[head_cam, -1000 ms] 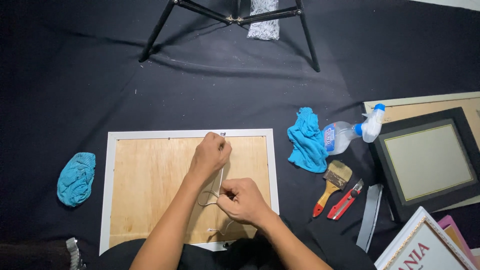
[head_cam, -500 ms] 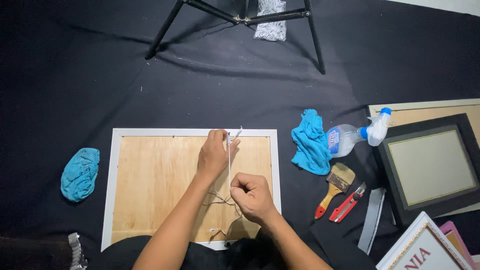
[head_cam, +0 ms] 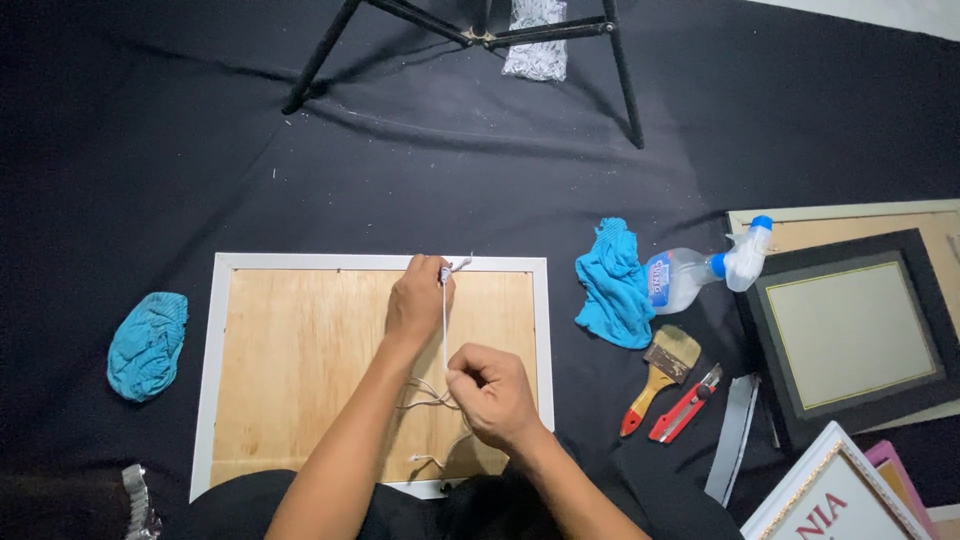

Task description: The person threads a hanging wire through eyelets on the back of a picture frame, removes the backing board, and then uses a brush to clean the glass surface.

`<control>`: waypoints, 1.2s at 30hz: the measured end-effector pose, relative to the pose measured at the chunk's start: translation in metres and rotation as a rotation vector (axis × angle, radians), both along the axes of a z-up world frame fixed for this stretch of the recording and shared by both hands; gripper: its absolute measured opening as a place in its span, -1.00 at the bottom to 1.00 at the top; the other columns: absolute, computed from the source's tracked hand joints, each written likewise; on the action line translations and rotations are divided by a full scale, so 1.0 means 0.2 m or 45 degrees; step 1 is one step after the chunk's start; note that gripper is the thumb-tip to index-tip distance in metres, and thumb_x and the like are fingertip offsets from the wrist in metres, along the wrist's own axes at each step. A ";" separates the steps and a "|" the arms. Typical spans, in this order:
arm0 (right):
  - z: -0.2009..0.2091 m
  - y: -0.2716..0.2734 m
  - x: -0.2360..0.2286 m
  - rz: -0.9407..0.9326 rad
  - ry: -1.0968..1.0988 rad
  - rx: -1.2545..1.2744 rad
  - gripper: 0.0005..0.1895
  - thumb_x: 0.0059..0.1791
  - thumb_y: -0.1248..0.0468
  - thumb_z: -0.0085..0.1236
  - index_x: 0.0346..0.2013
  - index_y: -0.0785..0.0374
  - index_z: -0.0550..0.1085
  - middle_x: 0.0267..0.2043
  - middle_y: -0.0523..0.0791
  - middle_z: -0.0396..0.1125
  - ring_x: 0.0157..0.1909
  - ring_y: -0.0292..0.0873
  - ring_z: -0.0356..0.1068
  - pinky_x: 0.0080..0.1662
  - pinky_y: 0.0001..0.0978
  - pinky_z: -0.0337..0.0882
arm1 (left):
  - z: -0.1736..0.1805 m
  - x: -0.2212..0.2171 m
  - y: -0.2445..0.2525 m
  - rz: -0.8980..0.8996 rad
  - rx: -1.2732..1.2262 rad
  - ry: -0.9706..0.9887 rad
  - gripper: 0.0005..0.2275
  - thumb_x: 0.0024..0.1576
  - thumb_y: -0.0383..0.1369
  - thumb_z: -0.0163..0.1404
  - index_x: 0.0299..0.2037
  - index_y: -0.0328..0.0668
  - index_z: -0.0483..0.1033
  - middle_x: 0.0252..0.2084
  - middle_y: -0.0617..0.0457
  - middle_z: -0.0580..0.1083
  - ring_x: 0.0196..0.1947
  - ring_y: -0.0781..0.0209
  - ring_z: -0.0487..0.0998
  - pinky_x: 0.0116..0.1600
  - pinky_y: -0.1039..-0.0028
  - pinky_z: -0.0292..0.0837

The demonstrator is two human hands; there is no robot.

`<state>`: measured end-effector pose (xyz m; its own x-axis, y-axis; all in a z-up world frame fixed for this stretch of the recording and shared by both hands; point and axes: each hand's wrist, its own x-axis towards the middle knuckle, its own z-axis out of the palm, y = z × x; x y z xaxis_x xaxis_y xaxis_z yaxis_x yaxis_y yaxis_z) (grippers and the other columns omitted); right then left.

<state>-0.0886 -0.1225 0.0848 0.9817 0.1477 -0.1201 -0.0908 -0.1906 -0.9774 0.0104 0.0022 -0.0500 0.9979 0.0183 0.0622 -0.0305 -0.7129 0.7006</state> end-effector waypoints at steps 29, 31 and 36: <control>-0.04 -0.04 -0.03 0.705 0.229 -0.285 -0.70 -0.12 0.16 0.04 -0.56 0.38 0.41 -0.60 0.11 0.36 -0.41 0.12 0.40 -0.26 -0.11 0.39 | 0.12 -0.28 -0.01 0.509 -1.242 1.112 -0.79 0.14 -0.39 0.10 -0.07 -0.34 0.55 -0.26 0.02 0.58 -0.42 0.34 0.58 -0.40 0.67 0.55; -0.06 -0.04 -0.04 0.737 0.246 -0.337 -0.65 -0.11 0.10 0.05 -0.58 0.36 0.46 -0.60 0.10 0.39 -0.40 0.16 0.42 -0.24 0.01 0.40 | 0.09 -0.32 0.03 0.521 -0.920 1.059 -0.76 0.13 -0.27 0.20 -0.07 -0.21 0.63 -0.41 -0.09 0.58 -0.54 0.28 0.59 -0.48 0.52 0.58; -0.10 -0.08 0.04 0.492 0.361 -0.440 -0.58 -0.07 0.01 -0.02 -0.41 0.32 0.56 -0.34 0.13 0.49 -0.14 0.29 0.49 -0.09 0.12 0.43 | 0.18 -0.40 0.09 0.327 -0.205 0.651 -0.77 0.16 -0.15 0.12 -0.12 -0.03 0.69 -0.10 -0.02 0.62 -0.11 0.01 0.64 -0.08 0.26 0.54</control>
